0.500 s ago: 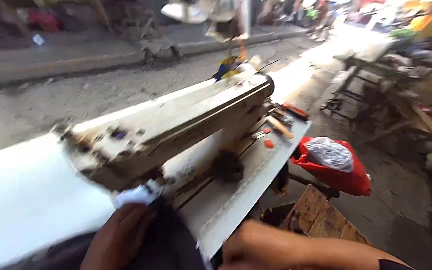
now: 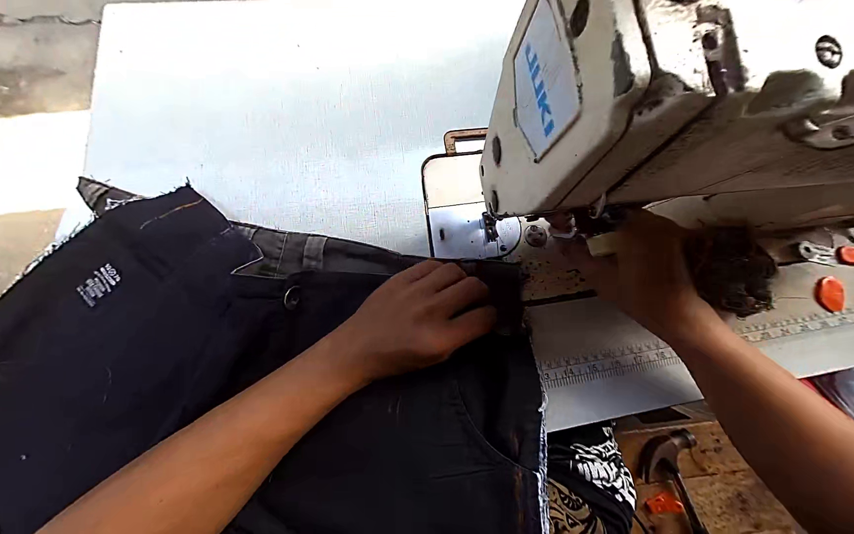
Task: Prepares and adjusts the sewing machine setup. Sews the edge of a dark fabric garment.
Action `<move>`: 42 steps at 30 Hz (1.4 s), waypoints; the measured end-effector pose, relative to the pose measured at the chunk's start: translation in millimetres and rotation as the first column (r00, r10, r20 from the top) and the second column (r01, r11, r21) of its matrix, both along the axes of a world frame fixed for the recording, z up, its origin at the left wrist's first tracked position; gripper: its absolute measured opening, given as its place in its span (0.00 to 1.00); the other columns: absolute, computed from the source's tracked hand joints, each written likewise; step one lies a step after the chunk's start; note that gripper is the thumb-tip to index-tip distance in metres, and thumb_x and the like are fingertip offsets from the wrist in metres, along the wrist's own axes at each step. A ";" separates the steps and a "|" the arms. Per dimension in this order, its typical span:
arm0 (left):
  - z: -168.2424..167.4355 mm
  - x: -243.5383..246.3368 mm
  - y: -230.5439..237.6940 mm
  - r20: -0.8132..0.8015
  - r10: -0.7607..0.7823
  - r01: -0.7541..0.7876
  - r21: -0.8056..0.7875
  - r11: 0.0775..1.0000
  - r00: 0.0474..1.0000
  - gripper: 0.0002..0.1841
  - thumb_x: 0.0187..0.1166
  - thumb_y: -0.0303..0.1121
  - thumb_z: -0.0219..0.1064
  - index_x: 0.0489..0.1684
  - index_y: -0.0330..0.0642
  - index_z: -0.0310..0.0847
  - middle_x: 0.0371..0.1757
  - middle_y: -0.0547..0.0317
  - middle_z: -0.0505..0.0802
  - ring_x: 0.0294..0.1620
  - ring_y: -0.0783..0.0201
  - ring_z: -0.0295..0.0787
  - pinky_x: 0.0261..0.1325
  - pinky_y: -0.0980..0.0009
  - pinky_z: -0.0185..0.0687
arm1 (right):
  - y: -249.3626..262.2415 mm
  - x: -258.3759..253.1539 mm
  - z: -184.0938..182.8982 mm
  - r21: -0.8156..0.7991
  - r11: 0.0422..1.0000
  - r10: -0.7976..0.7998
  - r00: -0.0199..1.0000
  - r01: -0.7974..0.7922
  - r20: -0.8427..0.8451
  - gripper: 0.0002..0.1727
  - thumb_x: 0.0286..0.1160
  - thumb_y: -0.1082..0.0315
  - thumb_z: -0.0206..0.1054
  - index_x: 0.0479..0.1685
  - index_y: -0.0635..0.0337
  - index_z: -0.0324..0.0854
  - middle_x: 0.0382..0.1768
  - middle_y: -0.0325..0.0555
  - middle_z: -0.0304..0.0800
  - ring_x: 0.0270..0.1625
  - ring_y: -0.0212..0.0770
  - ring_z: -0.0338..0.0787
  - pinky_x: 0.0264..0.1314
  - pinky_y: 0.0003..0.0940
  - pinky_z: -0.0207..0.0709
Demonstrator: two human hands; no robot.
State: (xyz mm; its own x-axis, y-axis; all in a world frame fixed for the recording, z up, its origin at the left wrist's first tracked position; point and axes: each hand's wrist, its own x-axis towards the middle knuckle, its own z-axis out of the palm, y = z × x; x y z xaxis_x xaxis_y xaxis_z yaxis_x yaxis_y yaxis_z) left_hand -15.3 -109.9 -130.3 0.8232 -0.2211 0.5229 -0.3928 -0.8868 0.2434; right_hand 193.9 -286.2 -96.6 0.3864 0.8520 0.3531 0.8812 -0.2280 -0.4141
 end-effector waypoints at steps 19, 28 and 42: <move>-4.0 -22.9 12.9 0.019 0.007 -0.004 -0.135 0.991 1.000 0.09 0.84 0.30 0.63 0.44 0.46 0.92 0.43 0.57 0.93 0.46 0.62 0.88 0.47 0.70 0.82 | 19.3 16.1 -10.2 -0.361 0.900 0.221 0.970 -0.244 -0.106 0.18 0.83 0.47 0.55 0.41 0.45 0.86 0.34 0.34 0.86 0.40 0.34 0.86 0.46 0.44 0.78; -5.3 -32.1 10.4 -0.031 0.008 -0.013 -0.187 0.982 0.999 0.09 0.85 0.33 0.63 0.45 0.46 0.92 0.42 0.58 0.93 0.46 0.64 0.87 0.47 0.71 0.81 | 3.5 33.5 16.9 -0.438 0.850 0.208 0.951 -0.292 -0.230 0.07 0.75 0.61 0.68 0.41 0.47 0.92 0.38 0.34 0.88 0.43 0.33 0.86 0.48 0.41 0.81; 27.1 -11.5 -0.2 0.171 0.226 -0.196 -0.175 0.965 0.959 0.10 0.81 0.32 0.69 0.52 0.41 0.92 0.48 0.50 0.92 0.52 0.60 0.88 0.56 0.69 0.83 | -12.7 -11.6 -0.3 -0.130 0.890 0.411 0.892 -0.438 -0.187 0.11 0.77 0.59 0.64 0.40 0.49 0.93 0.42 0.35 0.88 0.51 0.31 0.86 0.53 0.31 0.81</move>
